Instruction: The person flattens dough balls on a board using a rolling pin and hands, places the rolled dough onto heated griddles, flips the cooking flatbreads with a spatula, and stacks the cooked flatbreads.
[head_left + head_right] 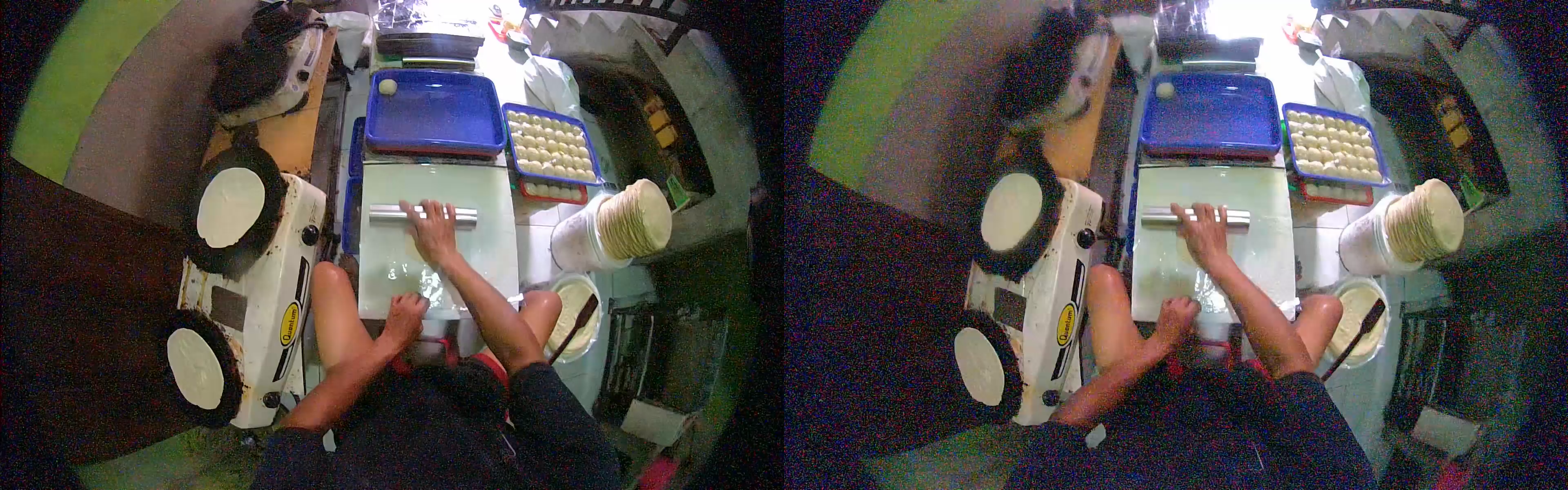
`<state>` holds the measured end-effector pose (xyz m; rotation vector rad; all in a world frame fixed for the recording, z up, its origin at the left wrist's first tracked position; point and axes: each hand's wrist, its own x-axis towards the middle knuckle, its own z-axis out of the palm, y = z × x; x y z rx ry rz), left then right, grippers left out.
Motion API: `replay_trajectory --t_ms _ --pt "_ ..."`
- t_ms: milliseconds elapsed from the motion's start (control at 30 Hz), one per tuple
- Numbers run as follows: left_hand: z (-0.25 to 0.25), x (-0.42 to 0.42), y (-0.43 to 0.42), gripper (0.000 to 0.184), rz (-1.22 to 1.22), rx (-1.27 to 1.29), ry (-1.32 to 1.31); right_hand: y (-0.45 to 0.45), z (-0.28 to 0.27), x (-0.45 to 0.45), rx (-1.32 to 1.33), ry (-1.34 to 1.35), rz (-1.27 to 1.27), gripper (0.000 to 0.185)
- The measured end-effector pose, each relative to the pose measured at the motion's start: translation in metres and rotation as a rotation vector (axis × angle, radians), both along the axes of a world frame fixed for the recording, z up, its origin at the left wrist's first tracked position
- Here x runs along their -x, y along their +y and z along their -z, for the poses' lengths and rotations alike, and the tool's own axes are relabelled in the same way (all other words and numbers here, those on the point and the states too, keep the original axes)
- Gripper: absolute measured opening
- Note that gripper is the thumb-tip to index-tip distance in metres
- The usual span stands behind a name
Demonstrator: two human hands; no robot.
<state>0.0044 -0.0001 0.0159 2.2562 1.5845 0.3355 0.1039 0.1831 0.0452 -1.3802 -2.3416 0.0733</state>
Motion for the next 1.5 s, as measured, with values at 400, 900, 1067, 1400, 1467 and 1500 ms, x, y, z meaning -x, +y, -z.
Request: replay_trajectory --t_ms 400,900,1067,1400,1467,1500 --pt "0.0 0.005 -0.001 0.022 0.014 0.009 -0.072 -0.008 -0.004 -0.003 0.071 0.059 0.065 0.056" --pt "-0.001 0.006 0.003 0.029 0.012 -0.008 -0.003 -0.034 0.015 -0.006 0.26 0.281 0.209 0.042" --pt "0.003 0.008 0.01 0.029 0.046 0.02 0.033 -0.028 -0.003 -0.004 0.26 0.055 0.184 0.047" --pt "0.002 0.012 0.0 0.026 -0.017 -0.06 -0.067 0.012 -0.003 0.0 0.211 0.33 0.242 0.041" --pt "-0.003 0.017 -0.002 0.025 -0.048 -0.087 -0.05 0.013 0.0 0.006 0.32 0.479 0.121 0.064" --pt "-0.006 0.021 -0.002 0.024 -0.053 -0.09 -0.017 0.012 0.002 0.009 0.378 0.556 0.065 0.078"
